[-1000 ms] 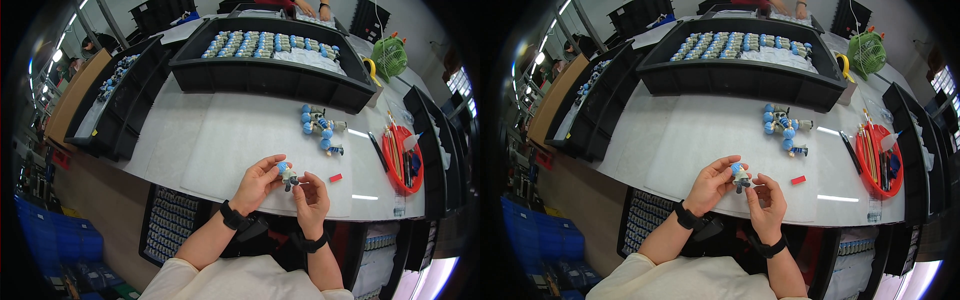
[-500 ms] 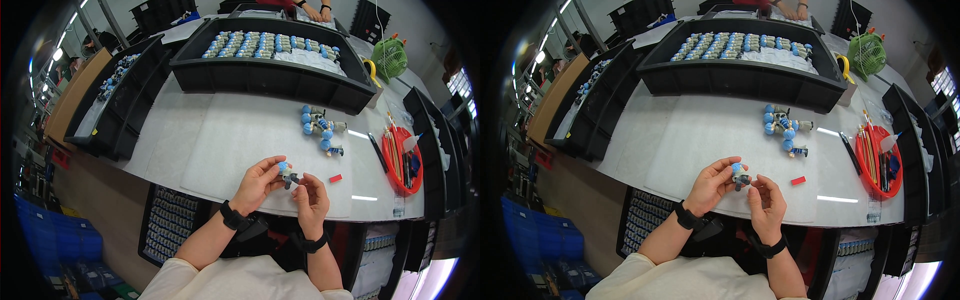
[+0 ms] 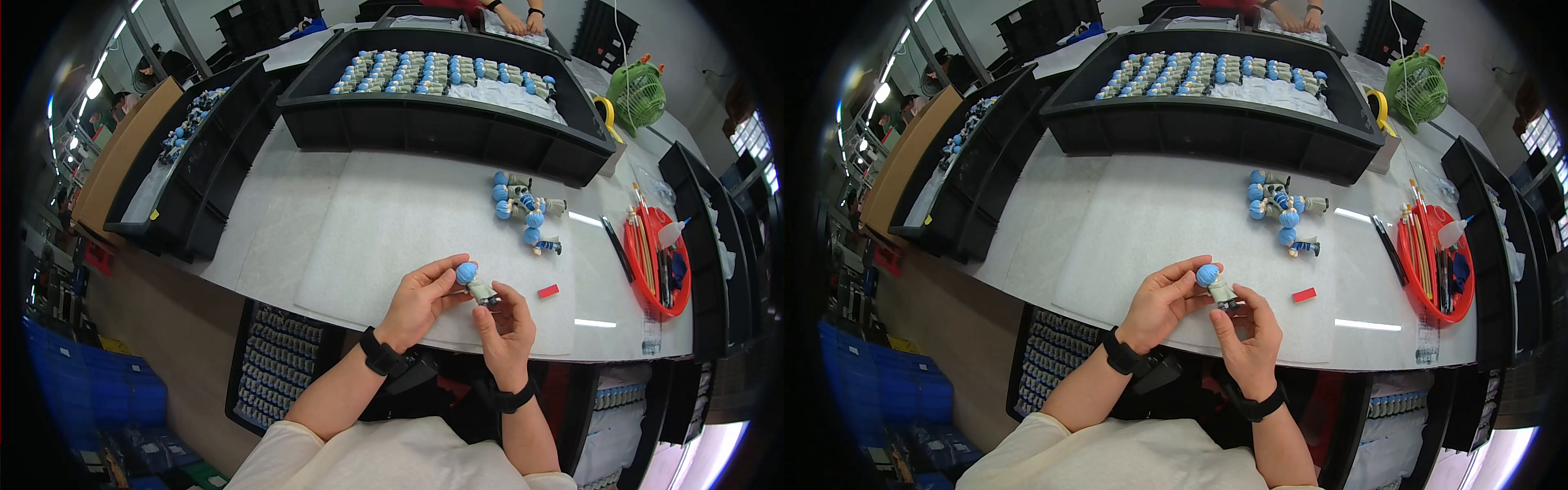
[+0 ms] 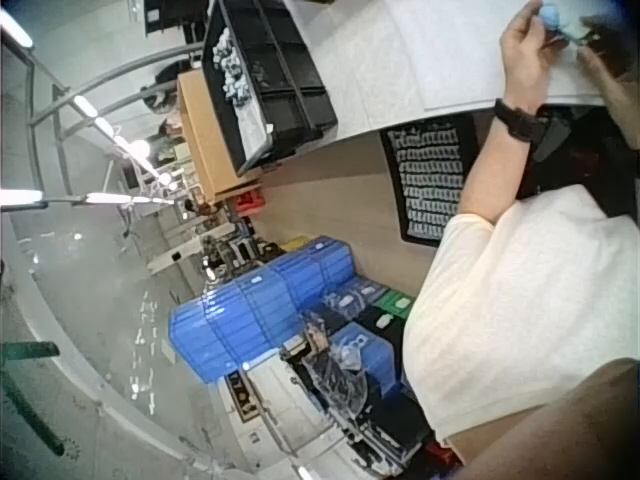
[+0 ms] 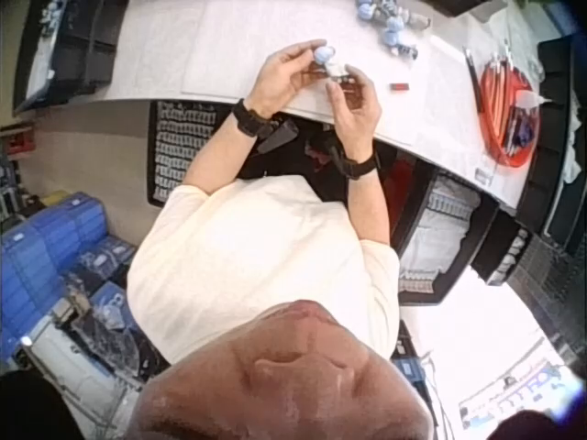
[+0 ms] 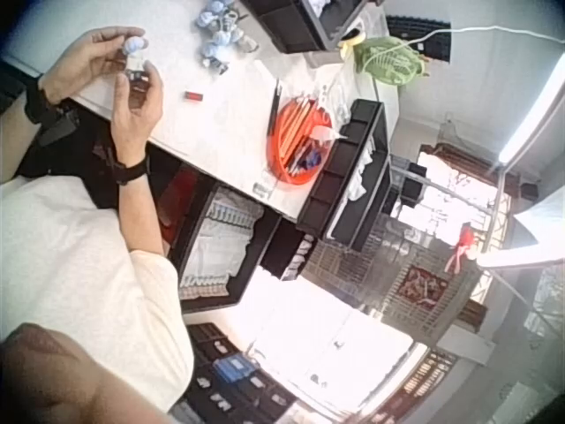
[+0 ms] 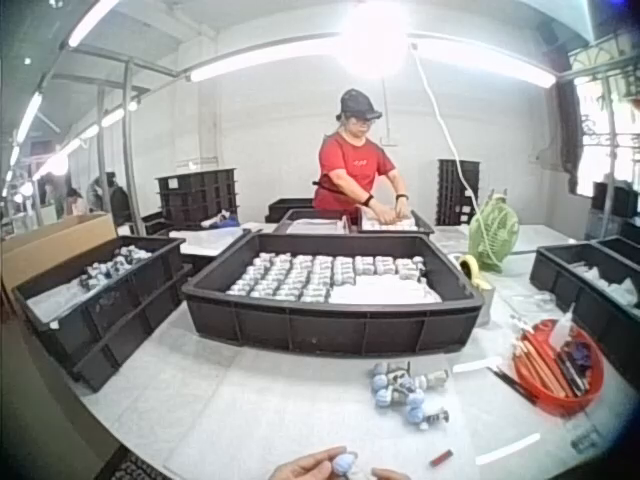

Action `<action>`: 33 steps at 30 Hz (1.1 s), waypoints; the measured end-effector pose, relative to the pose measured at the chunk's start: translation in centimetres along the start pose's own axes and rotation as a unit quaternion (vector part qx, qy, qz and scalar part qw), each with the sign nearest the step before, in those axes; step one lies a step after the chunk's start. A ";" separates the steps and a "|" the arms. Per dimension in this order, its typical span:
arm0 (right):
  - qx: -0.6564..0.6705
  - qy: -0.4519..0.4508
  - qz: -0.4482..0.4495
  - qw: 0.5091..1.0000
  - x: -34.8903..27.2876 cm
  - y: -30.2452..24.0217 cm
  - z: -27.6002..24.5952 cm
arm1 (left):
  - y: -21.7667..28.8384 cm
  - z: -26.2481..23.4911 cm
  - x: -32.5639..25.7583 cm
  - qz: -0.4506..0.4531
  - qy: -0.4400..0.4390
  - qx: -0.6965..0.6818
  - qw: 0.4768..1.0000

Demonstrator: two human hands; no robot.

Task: Assembling small plastic figurines and placing them into organized trays and shipping boxes.

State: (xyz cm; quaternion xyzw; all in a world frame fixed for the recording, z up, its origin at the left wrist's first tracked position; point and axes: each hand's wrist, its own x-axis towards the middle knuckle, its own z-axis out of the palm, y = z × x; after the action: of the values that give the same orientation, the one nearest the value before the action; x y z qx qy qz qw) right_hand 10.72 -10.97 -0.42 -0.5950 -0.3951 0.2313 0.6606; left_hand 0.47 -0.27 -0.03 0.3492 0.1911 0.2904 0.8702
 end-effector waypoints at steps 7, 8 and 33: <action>-0.031 -0.038 -0.060 0.997 0.1 0.8 -0.5 | 0.1 0.2 -0.2 0.008 -0.006 0.058 0.998; -0.031 -0.037 -0.061 0.997 0.0 0.6 -0.5 | 0.2 0.3 -0.2 0.008 -0.006 0.058 0.998; -0.011 -0.034 0.010 0.999 -0.1 -0.4 -0.3 | 0.0 0.4 -0.2 0.015 -0.007 0.081 0.997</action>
State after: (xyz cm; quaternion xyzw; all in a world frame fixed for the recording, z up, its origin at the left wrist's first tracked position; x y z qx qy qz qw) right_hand 10.81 -11.32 -0.02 -0.5980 -0.4142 0.2537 0.6376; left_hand 0.52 -0.59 0.21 0.4233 0.2029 0.2849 0.8358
